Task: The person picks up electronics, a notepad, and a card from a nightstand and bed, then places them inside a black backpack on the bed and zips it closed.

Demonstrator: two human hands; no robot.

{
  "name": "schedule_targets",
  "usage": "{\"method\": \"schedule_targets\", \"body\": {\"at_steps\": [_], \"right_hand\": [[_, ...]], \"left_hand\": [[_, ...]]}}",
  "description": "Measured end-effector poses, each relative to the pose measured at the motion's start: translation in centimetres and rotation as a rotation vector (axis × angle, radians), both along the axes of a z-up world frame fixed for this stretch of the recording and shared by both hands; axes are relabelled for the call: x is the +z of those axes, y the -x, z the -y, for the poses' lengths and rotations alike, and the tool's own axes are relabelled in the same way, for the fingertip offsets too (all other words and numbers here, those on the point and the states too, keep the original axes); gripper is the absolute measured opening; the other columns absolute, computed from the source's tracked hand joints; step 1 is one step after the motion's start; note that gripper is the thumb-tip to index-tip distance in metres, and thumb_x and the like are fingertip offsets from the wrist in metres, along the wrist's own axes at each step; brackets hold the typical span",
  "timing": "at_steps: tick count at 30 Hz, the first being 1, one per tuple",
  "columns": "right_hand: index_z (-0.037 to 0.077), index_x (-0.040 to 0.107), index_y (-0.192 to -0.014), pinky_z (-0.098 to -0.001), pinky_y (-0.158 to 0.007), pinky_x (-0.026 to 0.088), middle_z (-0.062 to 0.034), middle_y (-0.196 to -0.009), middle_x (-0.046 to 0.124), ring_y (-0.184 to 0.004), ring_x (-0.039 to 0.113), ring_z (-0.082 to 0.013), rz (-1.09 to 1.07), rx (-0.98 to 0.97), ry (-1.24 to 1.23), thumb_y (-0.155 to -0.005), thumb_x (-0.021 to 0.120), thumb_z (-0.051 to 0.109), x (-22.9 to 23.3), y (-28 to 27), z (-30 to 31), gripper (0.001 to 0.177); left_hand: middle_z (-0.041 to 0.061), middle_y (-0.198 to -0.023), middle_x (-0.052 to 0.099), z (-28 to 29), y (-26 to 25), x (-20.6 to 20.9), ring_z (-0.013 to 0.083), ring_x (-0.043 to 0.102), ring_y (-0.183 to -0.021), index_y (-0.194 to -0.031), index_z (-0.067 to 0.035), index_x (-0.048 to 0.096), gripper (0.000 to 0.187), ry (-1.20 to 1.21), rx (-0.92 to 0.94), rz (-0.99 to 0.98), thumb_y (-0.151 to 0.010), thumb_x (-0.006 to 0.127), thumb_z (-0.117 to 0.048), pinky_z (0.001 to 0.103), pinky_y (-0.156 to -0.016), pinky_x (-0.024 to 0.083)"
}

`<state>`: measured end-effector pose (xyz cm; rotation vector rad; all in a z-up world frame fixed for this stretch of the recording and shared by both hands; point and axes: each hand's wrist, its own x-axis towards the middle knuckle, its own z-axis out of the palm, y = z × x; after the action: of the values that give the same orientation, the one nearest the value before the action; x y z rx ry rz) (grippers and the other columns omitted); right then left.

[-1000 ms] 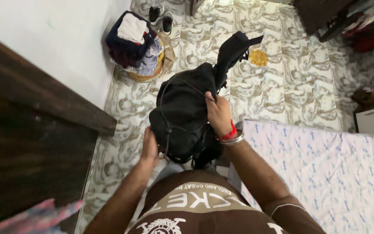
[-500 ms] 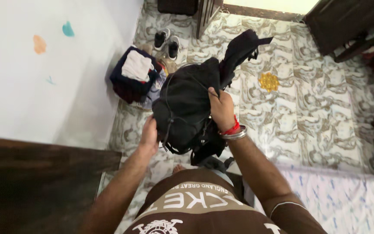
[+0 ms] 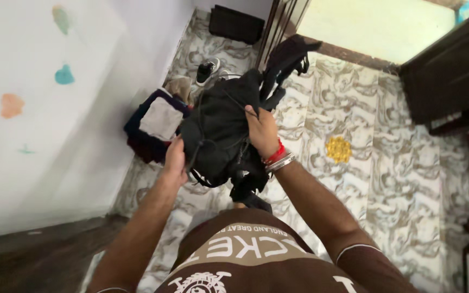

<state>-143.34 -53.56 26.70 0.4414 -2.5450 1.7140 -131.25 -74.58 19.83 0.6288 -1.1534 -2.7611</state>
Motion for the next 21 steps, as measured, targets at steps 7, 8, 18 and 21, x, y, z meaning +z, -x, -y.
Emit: {"method": "schedule_targets", "body": {"at_steps": [7, 8, 18, 21], "right_hand": [[-0.004, 0.065, -0.088, -0.032, -0.06, 0.045, -0.003, -0.066, 0.06, -0.063, 0.052, -0.01, 0.176, 0.037, 0.067, -0.105, 0.057, 0.029, 1.3, 13.2, 2.7, 0.037], [-0.004, 0.065, -0.09, -0.0311, -0.061, 0.045, -0.0002, -0.069, 0.06, -0.066, 0.05, -0.0082, 0.157, 0.093, 0.164, -0.105, 0.057, 0.028, 1.1, 15.1, 3.2, 0.036], [0.002, 0.066, -0.086, -0.0266, -0.061, 0.04, 0.0089, -0.073, 0.055, -0.069, 0.044, -0.0031, 0.246, 0.038, 0.331, -0.104, 0.059, 0.02, -1.1, 34.8, 10.3, 0.026], [0.001, 0.062, -0.08, -0.0276, -0.058, 0.037, 0.008, -0.071, 0.05, -0.067, 0.041, -0.0043, 0.254, -0.004, 0.299, -0.105, 0.061, 0.02, -1.8, 40.3, 12.4, 0.031]], "left_hand": [[0.011, -0.124, 0.072, 1.4, 11.9, -3.1, 0.0257, 0.07, -0.11, -0.13, -0.002, 0.063, 0.044, -0.192, 0.05, -0.05, -0.103, 0.05, -0.034, 0.041, -0.099, 0.056], [0.012, -0.125, 0.07, 2.1, 13.7, -3.3, 0.0265, 0.069, -0.111, -0.133, -0.002, 0.061, 0.044, -0.191, 0.047, -0.059, -0.104, 0.051, -0.033, 0.042, -0.1, 0.055], [0.008, -0.122, 0.064, 10.3, 29.3, -7.1, 0.0208, 0.062, -0.107, -0.151, -0.008, 0.049, 0.048, 0.055, 0.135, 0.022, -0.105, 0.051, -0.022, 0.036, -0.086, 0.051], [0.004, -0.124, 0.069, 13.0, 33.7, -7.9, 0.0173, 0.065, -0.111, -0.143, -0.005, 0.051, 0.044, 0.095, 0.1, -0.014, -0.102, 0.053, -0.021, 0.032, -0.091, 0.053]]}}
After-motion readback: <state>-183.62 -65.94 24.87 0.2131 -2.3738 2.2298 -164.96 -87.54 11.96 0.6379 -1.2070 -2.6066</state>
